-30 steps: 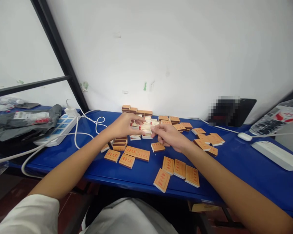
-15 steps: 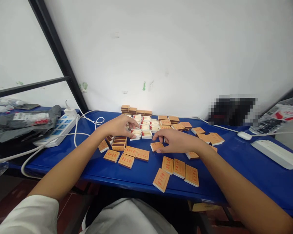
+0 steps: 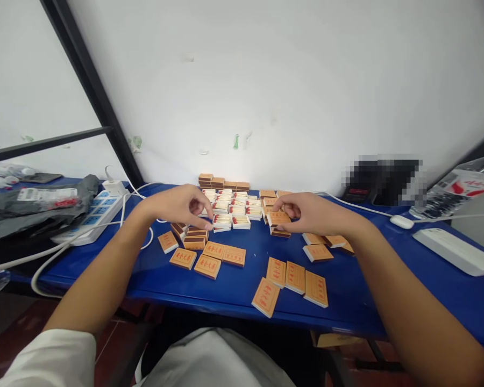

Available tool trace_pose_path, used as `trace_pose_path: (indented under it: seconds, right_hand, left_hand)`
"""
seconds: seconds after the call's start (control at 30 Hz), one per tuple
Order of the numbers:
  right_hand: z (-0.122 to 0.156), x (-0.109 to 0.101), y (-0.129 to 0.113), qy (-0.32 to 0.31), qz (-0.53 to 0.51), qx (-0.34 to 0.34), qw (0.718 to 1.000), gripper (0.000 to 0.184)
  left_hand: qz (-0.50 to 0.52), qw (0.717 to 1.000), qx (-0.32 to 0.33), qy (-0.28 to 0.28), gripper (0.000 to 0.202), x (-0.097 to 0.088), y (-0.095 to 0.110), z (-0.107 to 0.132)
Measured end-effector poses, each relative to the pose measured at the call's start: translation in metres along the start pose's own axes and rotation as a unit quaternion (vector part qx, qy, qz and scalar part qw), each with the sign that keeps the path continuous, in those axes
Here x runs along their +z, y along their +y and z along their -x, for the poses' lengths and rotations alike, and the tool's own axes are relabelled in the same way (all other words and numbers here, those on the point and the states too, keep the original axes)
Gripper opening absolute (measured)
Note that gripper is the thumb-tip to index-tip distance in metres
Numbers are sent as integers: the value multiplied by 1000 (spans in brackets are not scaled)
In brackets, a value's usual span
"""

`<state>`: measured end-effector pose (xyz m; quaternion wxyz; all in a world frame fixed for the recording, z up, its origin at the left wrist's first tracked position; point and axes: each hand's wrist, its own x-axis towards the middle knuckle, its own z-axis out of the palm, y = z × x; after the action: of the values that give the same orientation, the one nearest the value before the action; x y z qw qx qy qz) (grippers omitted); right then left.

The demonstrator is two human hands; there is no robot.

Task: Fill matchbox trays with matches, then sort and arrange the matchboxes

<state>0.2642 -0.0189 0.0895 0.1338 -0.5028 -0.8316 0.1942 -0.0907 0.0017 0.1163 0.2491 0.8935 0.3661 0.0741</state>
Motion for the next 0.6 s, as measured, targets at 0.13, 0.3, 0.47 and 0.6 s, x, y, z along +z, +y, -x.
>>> trace_pose_path:
  seconds: [0.13, 0.3, 0.47, 0.6]
  right_hand:
    - [-1, 3, 5, -30, 31, 16, 999, 33]
    - [-1, -3, 7, 19, 31, 26, 999, 40]
    - [-1, -8, 13, 6, 41, 28, 999, 39]
    - [-3, -5, 15, -32, 56, 26, 998, 39]
  left_hand:
    - [4, 996, 37, -76, 38, 27, 14, -5]
    - [-12, 995, 73, -64, 34, 48, 23, -14]
    - [-66, 996, 49, -33, 42, 46, 23, -13]
    - [-96, 994, 41, -27, 45, 49, 21, -14]
